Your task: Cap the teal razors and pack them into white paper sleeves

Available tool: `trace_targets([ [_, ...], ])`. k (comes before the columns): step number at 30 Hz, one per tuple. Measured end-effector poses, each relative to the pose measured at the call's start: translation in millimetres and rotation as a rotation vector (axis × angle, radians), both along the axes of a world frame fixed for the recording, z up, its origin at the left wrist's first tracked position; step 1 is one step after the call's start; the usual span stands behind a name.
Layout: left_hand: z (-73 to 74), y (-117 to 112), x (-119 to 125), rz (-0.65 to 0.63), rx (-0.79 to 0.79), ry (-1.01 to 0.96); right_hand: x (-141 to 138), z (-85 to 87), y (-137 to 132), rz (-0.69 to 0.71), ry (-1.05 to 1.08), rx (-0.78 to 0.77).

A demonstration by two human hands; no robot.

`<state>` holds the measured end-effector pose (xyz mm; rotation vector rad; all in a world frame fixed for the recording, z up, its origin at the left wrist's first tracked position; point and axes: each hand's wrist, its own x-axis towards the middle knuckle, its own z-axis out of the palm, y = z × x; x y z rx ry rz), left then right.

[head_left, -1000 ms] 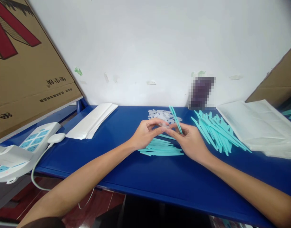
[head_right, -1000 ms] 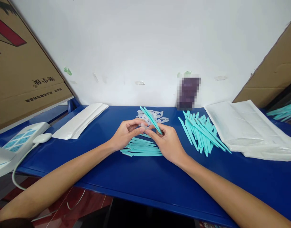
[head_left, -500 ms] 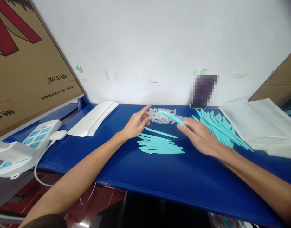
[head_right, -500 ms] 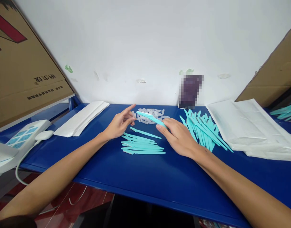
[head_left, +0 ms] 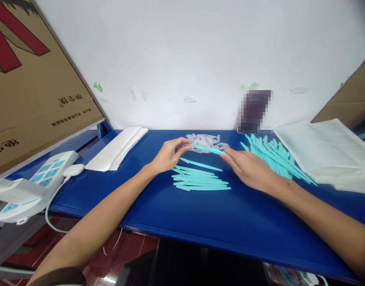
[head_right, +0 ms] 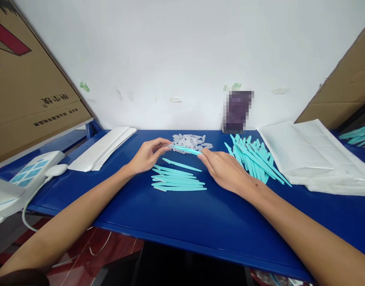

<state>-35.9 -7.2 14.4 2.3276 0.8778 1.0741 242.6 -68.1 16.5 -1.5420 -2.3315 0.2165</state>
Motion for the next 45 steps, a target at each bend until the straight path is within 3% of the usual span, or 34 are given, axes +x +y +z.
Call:
trace_targets([
  [15, -1.9, -4, 4, -0.042, 0.045, 0.03, -4, 2.1, -3, 0.047, -0.023, 0.021],
  [27, 7.7, -22, 14, -0.12, 0.357, 0.146, -14, 4.2, -11, 0.127, -0.086, 0.14],
  [38, 5.7, -25, 17, -0.115, 0.38, 0.093, -17, 5.0, -13, 0.155, -0.085, 0.214],
  [45, 9.6, -4, 5, -0.153, 0.253, 0.375, -25, -11.4, 9, 0.152, -0.039, 0.13],
])
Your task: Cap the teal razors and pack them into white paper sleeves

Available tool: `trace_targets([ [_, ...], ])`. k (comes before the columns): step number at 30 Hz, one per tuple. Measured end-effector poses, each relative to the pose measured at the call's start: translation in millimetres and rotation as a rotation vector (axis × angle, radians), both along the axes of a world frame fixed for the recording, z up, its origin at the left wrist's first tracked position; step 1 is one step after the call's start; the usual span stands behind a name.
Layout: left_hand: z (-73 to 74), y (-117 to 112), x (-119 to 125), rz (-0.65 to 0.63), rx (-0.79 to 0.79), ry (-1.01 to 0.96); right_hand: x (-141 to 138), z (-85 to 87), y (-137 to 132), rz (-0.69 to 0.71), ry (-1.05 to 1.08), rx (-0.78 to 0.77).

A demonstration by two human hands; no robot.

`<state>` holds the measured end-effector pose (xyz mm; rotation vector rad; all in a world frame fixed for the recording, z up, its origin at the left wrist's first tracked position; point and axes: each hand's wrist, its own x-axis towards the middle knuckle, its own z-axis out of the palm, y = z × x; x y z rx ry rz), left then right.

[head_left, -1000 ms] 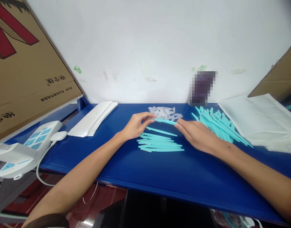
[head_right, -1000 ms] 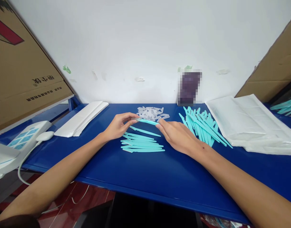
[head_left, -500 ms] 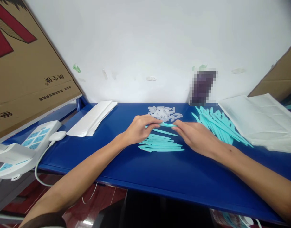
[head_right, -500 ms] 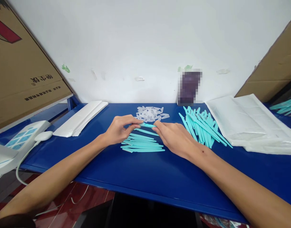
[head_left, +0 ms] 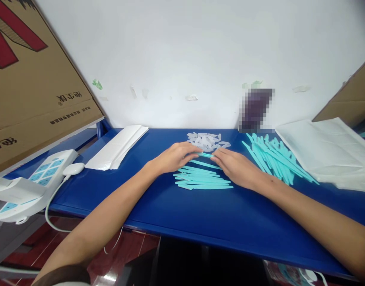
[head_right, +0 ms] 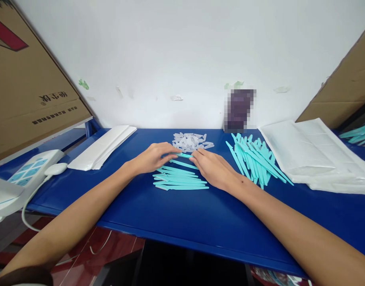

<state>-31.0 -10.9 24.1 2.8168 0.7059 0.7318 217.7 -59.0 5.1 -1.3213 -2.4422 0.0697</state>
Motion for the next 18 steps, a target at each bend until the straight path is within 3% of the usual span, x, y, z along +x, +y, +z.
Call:
trace_targets([
  [6, -7.1, 23, -20, 0.054, -0.067, -0.205, 0, -9.3, 11, 0.004, -0.025, 0.018],
  [9, -13.9, 31, -26, 0.138, 0.025, -0.28, -1, -8.2, 9, -0.024, -0.056, 0.05],
  [12, -17.0, 36, -30, 0.227, 0.085, -0.164, -3, -4.3, 5, -0.02, -0.039, 0.078],
  [15, -18.8, 41, -32, 0.248, 0.026, 0.082, -4, -1.0, 3, 0.0, -0.034, 0.114],
  [18, -21.8, 46, -34, 0.245, -0.019, 0.183, -4, 0.3, 3, 0.01, -0.03, 0.124],
])
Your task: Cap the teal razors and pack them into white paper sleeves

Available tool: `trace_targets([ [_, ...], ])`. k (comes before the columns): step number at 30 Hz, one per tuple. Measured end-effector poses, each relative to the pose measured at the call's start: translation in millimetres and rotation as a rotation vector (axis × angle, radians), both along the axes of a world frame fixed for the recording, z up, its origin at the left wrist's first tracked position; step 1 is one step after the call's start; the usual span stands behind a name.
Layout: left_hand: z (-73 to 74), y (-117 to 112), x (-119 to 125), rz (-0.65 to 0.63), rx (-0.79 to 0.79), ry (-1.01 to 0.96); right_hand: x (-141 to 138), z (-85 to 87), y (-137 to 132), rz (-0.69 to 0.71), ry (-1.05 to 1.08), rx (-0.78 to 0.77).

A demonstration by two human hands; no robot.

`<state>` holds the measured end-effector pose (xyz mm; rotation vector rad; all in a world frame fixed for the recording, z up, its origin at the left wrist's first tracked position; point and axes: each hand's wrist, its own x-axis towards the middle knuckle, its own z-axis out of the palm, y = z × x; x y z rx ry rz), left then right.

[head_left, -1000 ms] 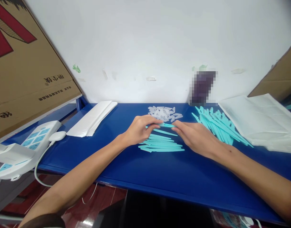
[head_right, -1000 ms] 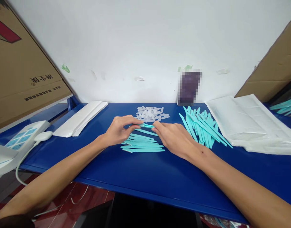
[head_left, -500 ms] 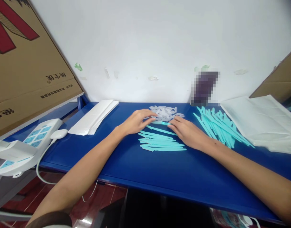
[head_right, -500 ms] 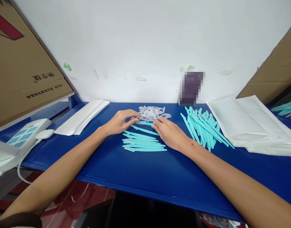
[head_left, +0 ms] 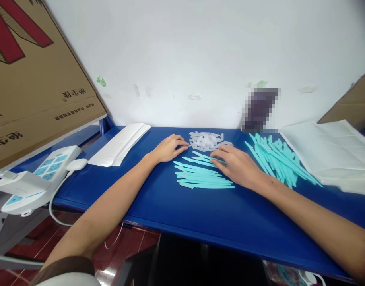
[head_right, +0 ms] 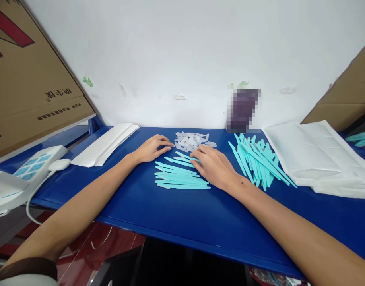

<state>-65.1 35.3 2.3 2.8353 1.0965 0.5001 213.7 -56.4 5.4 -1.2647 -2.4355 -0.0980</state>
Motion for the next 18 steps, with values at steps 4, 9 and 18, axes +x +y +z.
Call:
trace_targets([
  [4, -2.9, 5, -2, 0.013, 0.021, 0.0, -2, 2.2, -3, 0.06, 0.006, -0.061],
  [9, -1.9, 6, -4, 0.007, 0.03, -0.031, -6, 7.1, -5, 0.045, -0.078, -0.17],
  [18, -1.2, 7, -13, 0.075, 0.029, -0.051, -21, 34.2, 14, 0.009, -0.125, -0.461],
])
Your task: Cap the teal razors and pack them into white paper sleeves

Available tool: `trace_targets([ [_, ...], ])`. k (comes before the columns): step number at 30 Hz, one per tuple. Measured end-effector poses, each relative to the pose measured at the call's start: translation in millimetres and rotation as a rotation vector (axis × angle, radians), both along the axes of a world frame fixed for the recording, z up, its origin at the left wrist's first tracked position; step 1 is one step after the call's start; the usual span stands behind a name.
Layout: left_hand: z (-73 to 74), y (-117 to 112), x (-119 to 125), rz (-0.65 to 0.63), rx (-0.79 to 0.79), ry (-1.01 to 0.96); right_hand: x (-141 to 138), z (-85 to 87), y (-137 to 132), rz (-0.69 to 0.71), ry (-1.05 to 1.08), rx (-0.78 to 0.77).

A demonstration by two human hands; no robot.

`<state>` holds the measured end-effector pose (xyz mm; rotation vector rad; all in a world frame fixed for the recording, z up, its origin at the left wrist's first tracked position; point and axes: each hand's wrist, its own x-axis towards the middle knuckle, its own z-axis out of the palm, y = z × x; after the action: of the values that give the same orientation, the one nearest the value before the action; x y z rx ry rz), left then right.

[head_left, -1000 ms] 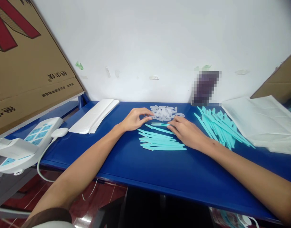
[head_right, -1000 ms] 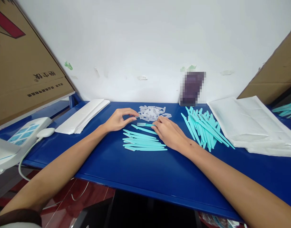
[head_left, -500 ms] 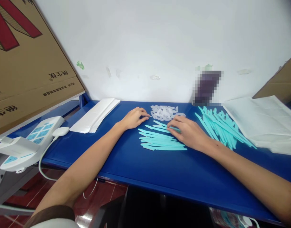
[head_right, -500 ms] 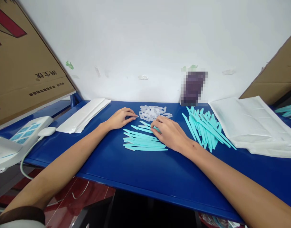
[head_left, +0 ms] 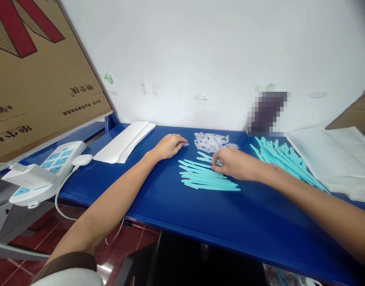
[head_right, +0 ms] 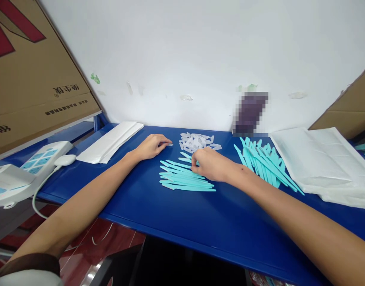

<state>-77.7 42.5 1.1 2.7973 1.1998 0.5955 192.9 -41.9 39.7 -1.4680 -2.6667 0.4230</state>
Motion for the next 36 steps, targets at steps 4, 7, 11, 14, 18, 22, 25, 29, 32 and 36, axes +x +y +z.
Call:
trace_targets([
  [4, -3.5, 1, -3, 0.014, 0.021, -0.017, -8, -2.3, -4, 0.022, 0.026, 0.026],
  [7, -6.4, 2, -1, 0.012, 0.052, -0.064, -11, -7.3, -11, 0.043, 0.005, 0.08],
  [11, -9.2, -1, 6, -0.032, 0.052, -0.133, -11, -7.4, -18, 0.063, -0.101, 0.12],
  [14, -9.8, -4, 12, -0.052, 0.023, -0.178, -11, -3.0, -17, 0.074, -0.154, 0.139],
  [18, -7.0, -8, 20, 0.0, 0.021, -0.31, -16, 4.3, -12, 0.117, -0.169, 0.147],
  [22, -2.9, -10, 28, 0.167, -0.093, -0.533, -28, 14.9, -12, 0.186, -0.297, 0.173],
  [25, -4.2, -9, 30, 0.146, -0.27, -0.695, -36, 22.0, -13, 0.206, -0.426, 0.196],
  [29, -10.5, -6, 30, 0.07, -0.338, -0.742, -31, 21.6, -9, 0.175, -0.43, 0.175],
  [32, -12.9, -5, 29, 0.054, -0.264, -0.649, -15, 14.9, -8, 0.12, -0.36, 0.106],
  [36, -11.4, -7, 29, 0.022, -0.228, -0.494, 15, 5.6, -13, 0.082, -0.176, 0.044],
])
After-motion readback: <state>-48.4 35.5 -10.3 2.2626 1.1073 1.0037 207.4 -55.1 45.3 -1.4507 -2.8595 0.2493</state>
